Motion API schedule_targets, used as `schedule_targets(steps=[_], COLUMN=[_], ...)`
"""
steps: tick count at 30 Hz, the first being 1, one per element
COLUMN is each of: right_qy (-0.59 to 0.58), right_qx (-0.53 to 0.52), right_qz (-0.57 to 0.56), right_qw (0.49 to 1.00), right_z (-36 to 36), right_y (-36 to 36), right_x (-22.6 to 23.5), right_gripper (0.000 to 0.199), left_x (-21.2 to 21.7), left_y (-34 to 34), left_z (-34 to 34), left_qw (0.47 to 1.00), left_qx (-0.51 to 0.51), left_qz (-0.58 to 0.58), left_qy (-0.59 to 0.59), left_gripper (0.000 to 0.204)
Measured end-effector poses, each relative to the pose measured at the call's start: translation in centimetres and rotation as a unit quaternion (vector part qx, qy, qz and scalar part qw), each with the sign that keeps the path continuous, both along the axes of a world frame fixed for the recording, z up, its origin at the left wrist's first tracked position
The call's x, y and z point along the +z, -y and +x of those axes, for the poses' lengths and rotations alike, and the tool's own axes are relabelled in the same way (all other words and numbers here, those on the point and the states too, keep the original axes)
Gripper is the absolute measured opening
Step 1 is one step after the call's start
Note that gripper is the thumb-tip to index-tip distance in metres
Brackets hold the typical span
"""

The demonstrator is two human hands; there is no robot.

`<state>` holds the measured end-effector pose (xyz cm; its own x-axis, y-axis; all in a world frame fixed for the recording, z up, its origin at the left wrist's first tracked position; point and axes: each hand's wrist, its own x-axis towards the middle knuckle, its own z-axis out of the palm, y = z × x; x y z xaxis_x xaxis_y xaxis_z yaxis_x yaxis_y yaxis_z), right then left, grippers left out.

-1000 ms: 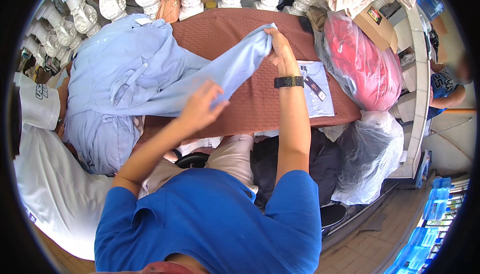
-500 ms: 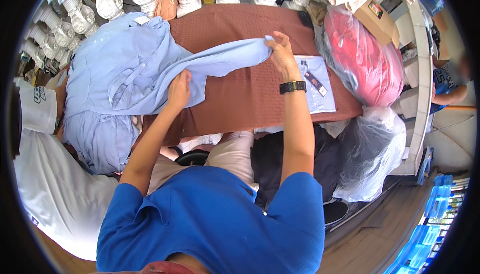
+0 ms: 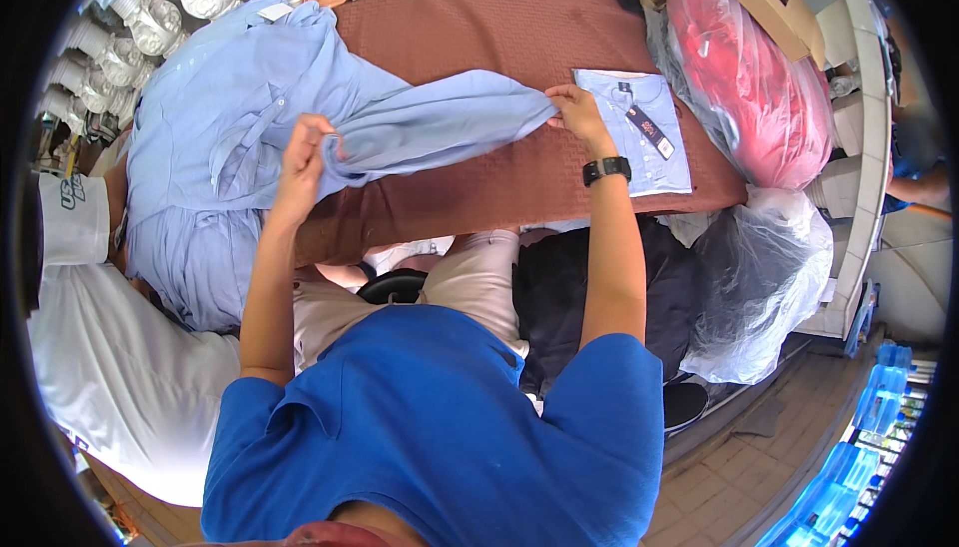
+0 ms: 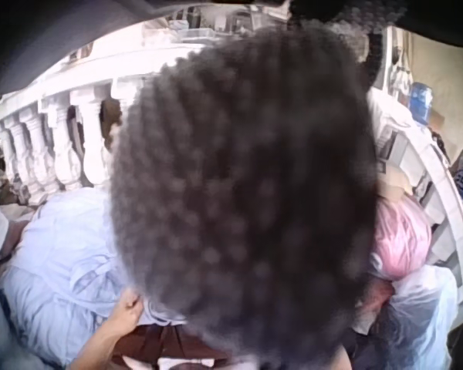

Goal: The person seals a folded blue shirt in a plastic bag and then spreads out another blue shirt to begin folding it on a workspace.

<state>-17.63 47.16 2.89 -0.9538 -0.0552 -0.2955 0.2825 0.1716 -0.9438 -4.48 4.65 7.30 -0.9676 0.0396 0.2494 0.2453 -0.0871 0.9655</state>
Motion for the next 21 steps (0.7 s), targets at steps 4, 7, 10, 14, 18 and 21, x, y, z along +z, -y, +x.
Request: schedule_targets(steps=[4, 7, 10, 14, 18, 21], right_qy=[0.039, 0.025, -0.015, -0.175, -0.274, -0.287], right_qx=[0.077, 0.048, 0.114, 0.104, 0.130, 0.148], right_qz=[-0.156, 0.003, 0.150, 0.157, 0.217, 0.268], right_qw=[0.984, 0.999, 0.982, 0.966, 0.928, 0.908], right_z=[-0.1, 0.6, 2.0, 5.1, 5.1, 4.3], right_y=[-0.8, -0.1, 0.0, 3.7, 7.2, 7.7], right_x=[-0.3, -0.3, -0.1, 0.5, -0.9, -0.7], right_gripper=[0.023, 0.023, 0.030, 0.041, 0.043, 0.030], left_x=[-2.0, -4.7, -3.3, -0.5, -3.6, -4.1], left_y=[4.3, 6.3, 4.6, 2.8, 5.0, 6.3], left_z=[1.7, 3.1, 5.5, 6.6, 5.6, 5.6], left_qw=[0.960, 0.927, 0.943, 0.920, 0.891, 0.930], left_qx=[0.127, 0.171, 0.153, 0.133, 0.105, 0.127], left_qz=[-0.238, -0.327, -0.293, -0.367, -0.441, -0.335], left_qy=[0.078, 0.064, 0.035, -0.003, -0.006, 0.080], left_gripper=[0.018, 0.028, 0.032, 0.036, 0.037, 0.027])
